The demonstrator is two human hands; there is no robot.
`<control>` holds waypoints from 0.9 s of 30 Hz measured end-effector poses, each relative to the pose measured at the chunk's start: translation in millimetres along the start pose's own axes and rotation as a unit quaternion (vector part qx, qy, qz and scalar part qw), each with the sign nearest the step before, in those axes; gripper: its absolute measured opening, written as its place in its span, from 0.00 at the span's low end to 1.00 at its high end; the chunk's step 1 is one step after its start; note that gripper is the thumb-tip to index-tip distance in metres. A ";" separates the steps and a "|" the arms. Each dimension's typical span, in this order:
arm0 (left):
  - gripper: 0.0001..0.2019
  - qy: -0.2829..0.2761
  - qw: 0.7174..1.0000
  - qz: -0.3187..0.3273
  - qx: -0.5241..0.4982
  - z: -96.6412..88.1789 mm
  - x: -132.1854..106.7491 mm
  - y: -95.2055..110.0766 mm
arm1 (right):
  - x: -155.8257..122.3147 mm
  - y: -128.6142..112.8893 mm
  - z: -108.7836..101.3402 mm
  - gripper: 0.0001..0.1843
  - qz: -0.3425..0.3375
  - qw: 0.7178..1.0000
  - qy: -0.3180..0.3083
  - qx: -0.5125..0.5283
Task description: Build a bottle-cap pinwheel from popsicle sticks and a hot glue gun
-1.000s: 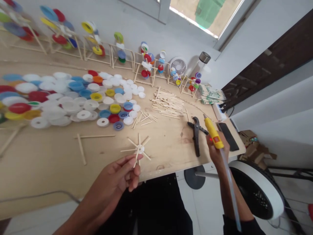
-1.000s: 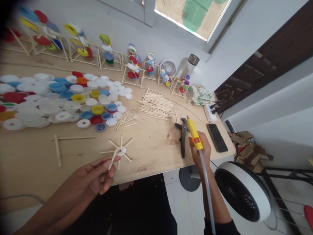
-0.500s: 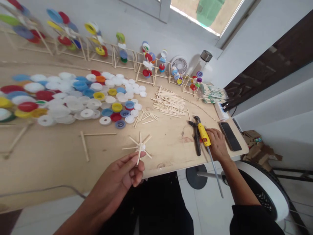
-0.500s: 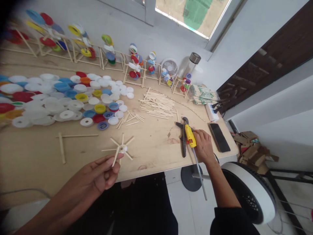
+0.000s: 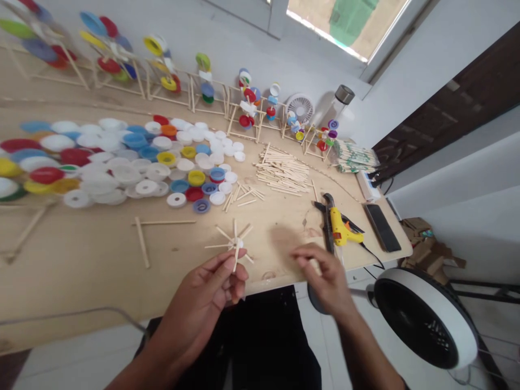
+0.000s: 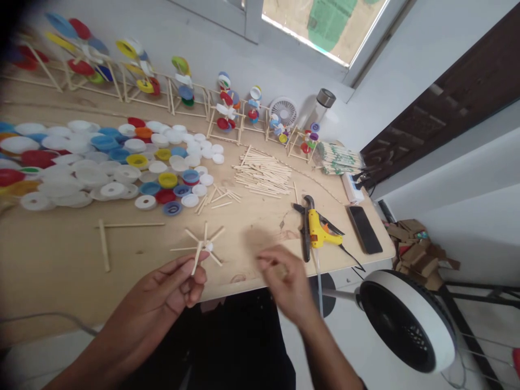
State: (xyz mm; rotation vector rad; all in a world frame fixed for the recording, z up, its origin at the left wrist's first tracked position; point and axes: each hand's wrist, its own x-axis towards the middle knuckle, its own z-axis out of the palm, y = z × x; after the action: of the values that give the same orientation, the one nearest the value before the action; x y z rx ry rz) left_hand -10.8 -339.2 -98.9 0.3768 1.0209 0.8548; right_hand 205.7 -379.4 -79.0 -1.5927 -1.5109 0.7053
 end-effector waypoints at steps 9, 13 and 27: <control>0.21 0.011 0.997 0.067 0.034 3.9 -7.3 -6.4 | 5.2 -29.0 94.3 0.18 0.187 0.889 -0.087 0.408; 0.20 0.008 0.995 0.083 0.060 3.5 -5.4 -9.4 | 6.3 -33.6 100.4 0.20 0.219 0.876 -0.074 0.423; 0.06 0.067 0.666 0.492 0.557 -48.9 22.7 -0.9 | 42.5 10.6 58.6 0.11 0.106 0.977 -0.141 0.121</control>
State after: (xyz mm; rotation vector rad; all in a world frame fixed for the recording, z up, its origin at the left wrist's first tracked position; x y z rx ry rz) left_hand -47.0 -327.4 -137.1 2.1057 1.4033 1.0978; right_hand 167.5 -326.7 -112.5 -1.5257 -1.3963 1.2319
